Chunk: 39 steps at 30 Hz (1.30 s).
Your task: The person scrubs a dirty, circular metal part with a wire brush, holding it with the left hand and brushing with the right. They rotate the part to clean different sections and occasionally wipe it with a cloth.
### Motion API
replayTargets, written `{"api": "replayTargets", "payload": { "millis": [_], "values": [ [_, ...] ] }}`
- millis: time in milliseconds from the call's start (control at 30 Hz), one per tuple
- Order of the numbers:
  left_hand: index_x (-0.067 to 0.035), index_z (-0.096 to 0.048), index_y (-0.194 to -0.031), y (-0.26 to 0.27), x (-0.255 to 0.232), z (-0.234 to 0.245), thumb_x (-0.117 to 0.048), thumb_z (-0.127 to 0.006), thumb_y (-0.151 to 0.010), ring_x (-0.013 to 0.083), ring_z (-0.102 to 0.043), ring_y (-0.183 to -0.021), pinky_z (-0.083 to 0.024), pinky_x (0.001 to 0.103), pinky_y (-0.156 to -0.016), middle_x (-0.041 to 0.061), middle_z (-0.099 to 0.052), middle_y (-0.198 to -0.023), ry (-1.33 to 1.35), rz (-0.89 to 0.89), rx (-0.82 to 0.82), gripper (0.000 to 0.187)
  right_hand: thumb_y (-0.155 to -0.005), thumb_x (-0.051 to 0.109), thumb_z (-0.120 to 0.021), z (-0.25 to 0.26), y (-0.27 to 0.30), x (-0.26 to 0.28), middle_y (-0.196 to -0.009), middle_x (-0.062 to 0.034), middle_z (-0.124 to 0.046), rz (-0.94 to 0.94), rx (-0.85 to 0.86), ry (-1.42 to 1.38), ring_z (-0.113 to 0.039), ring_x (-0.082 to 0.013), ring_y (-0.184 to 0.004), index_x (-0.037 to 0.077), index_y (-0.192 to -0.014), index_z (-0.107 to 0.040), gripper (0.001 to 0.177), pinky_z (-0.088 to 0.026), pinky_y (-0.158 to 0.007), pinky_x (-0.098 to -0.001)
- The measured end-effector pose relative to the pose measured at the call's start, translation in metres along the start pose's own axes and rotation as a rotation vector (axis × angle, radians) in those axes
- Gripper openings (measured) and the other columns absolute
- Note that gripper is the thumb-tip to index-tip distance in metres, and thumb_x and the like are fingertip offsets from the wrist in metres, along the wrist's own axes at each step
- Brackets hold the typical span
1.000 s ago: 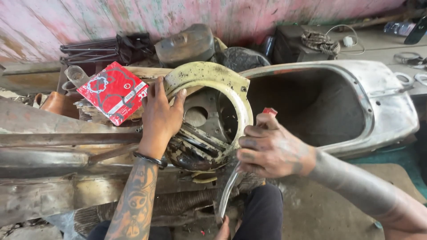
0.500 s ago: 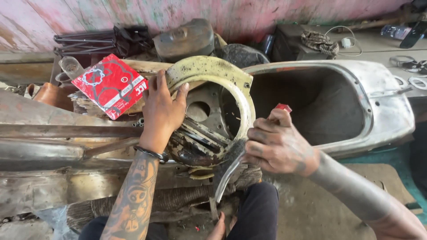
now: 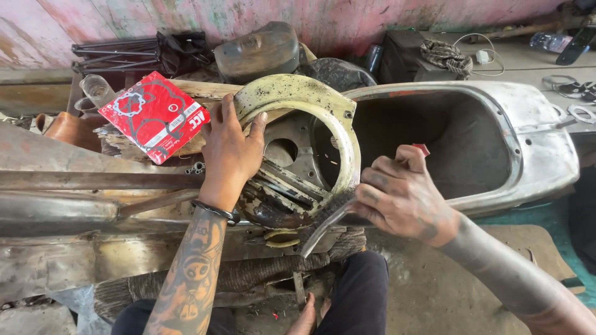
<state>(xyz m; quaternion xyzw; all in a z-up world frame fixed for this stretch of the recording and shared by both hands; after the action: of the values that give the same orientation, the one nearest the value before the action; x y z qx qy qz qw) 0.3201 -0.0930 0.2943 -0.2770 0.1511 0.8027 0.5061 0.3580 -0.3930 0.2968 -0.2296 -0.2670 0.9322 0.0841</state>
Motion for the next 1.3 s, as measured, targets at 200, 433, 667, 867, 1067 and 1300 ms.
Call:
{"api": "replayTargets", "payload": {
  "millis": [200,433,667,867,1067,1300],
  "values": [
    [-0.005,-0.024,-0.161,0.002,-0.003,0.003,-0.055,-0.041,-0.106,0.0525,-0.035,-0.142,-0.044,0.070,-0.103,0.027,-0.031,-0.158,0.016,0.009,0.037,0.077,-0.102,0.040,-0.062,0.000,0.005,-0.002,-0.074,-0.0055,-0.054,-0.206,-0.011,0.025,-0.056,-0.0286,-0.071,0.015,-0.075,-0.057,0.037,-0.032,-0.083,-0.0458],
    [-0.005,-0.025,-0.161,0.005,0.002,-0.001,-0.056,-0.041,-0.106,0.0531,-0.036,-0.141,-0.044,0.070,-0.102,0.028,-0.033,-0.158,0.008,-0.005,0.027,0.077,-0.104,0.041,-0.054,-0.001,0.006,0.013,-0.075,0.0005,-0.057,-0.205,-0.009,0.009,-0.057,-0.0225,-0.077,0.022,-0.077,-0.058,0.033,-0.028,-0.092,-0.0473],
    [-0.003,-0.028,-0.159,0.001,0.007,-0.009,-0.054,-0.045,-0.106,0.0536,-0.039,-0.138,-0.045,0.071,-0.099,0.028,-0.036,-0.155,0.010,-0.010,-0.033,0.075,-0.104,0.044,-0.055,0.003,0.011,0.008,-0.076,0.0010,-0.057,-0.237,-0.060,0.056,-0.053,-0.0215,-0.072,0.024,-0.074,-0.055,0.037,-0.031,-0.085,-0.0433],
    [-0.003,-0.026,-0.160,0.001,0.008,-0.008,-0.055,-0.045,-0.107,0.0530,-0.038,-0.139,-0.044,0.071,-0.100,0.028,-0.035,-0.155,0.003,-0.007,-0.003,0.077,-0.104,0.043,-0.065,-0.002,0.016,-0.006,-0.082,-0.0031,-0.059,-0.335,-0.054,-0.005,-0.059,-0.0274,-0.080,0.016,-0.083,-0.059,0.035,-0.035,-0.081,-0.0437],
    [-0.003,-0.029,-0.159,0.001,0.009,-0.012,-0.054,-0.049,-0.104,0.0559,-0.039,-0.137,-0.043,0.075,-0.098,0.029,-0.035,-0.156,0.008,-0.008,-0.035,0.077,-0.106,0.040,-0.060,-0.004,0.014,-0.001,-0.077,0.0016,-0.057,-0.276,-0.104,0.003,-0.057,-0.0218,-0.074,0.021,-0.075,-0.056,0.037,-0.032,-0.085,-0.0403],
    [-0.005,-0.026,-0.160,0.001,0.006,-0.007,-0.056,-0.043,-0.105,0.0519,-0.037,-0.140,-0.045,0.071,-0.101,0.026,-0.034,-0.157,-0.003,0.025,0.039,0.078,-0.104,0.031,-0.040,-0.005,0.014,0.020,-0.077,0.0007,-0.057,-0.016,-0.105,-0.071,-0.055,-0.0270,-0.072,0.025,-0.075,-0.057,0.034,-0.030,-0.082,-0.0489]
  ]
}}
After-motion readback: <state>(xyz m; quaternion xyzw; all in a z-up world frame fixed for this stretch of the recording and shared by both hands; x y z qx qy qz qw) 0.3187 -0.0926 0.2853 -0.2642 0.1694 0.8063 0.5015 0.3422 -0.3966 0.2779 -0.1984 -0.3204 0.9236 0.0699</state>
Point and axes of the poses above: each hand's wrist, its own y-axis away from the middle knuckle, its own z-axis out of the back of the hand, x = y × z, the point moved 1 cm from there along -y, towards the middle knuckle
